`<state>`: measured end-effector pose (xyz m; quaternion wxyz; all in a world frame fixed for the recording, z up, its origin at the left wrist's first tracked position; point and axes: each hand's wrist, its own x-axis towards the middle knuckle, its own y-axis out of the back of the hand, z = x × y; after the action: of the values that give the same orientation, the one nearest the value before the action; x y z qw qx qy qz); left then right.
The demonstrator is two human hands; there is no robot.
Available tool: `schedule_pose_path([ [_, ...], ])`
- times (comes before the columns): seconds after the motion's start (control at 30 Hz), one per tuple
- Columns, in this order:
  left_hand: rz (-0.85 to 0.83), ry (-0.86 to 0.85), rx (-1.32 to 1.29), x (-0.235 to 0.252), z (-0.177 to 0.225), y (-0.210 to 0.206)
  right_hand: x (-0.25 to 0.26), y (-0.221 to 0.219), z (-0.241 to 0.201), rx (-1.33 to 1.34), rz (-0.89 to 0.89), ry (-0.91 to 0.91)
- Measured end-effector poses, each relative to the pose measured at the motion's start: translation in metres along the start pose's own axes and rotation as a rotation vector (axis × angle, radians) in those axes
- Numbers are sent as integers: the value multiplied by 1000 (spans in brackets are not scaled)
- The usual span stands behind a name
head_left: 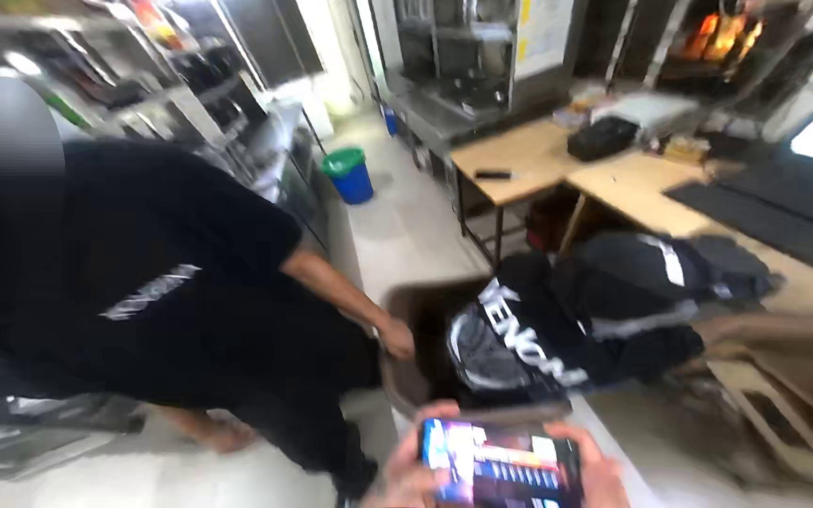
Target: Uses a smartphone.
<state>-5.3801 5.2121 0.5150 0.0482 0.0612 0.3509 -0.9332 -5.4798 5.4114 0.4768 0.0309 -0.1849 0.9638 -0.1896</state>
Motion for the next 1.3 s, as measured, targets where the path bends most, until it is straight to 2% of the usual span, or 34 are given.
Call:
schedule_pose_path([
  [0.07, 93, 12, 66, -3, 0, -13, -7, 6, -12, 44, 89, -66],
  [0.13, 274, 51, 91, 2, 5, -34, -4, 14, -19, 66, 77, -122],
  [0.2, 348, 86, 121, 6, 10, -51, -2, 18, -27, 51, 60, -162],
  [0.37, 251, 44, 144, 1, 4, -48, -2, 22, -33, 44, 11, -216],
  [0.5, 370, 43, 238, 0, 14, -61, 2, 14, -32, -3, -47, -230],
  [0.57, 433, 11, 258, -1, 10, -50, 5, 7, -31, -39, -72, -226],
  [0.67, 399, -72, 273, -13, -7, -12, 8, -5, -31, -76, -117, -206],
  [0.73, 446, -80, 294, -18, -7, 0, 9, -16, -30, -77, -136, -186],
  [0.8, 485, -62, 289, -19, 7, -1, 11, -29, -27, -79, -152, -168],
  [0.97, 364, -86, 263, -33, 51, 15, 15, -73, -15, -126, -154, -197],
  [1.2, 428, -6, 238, -65, 105, 58, 13, -144, 2, -150, -181, -248],
  [1.3, 316, -15, 142, -81, 111, 90, 11, -171, 8, -161, -233, -253],
])
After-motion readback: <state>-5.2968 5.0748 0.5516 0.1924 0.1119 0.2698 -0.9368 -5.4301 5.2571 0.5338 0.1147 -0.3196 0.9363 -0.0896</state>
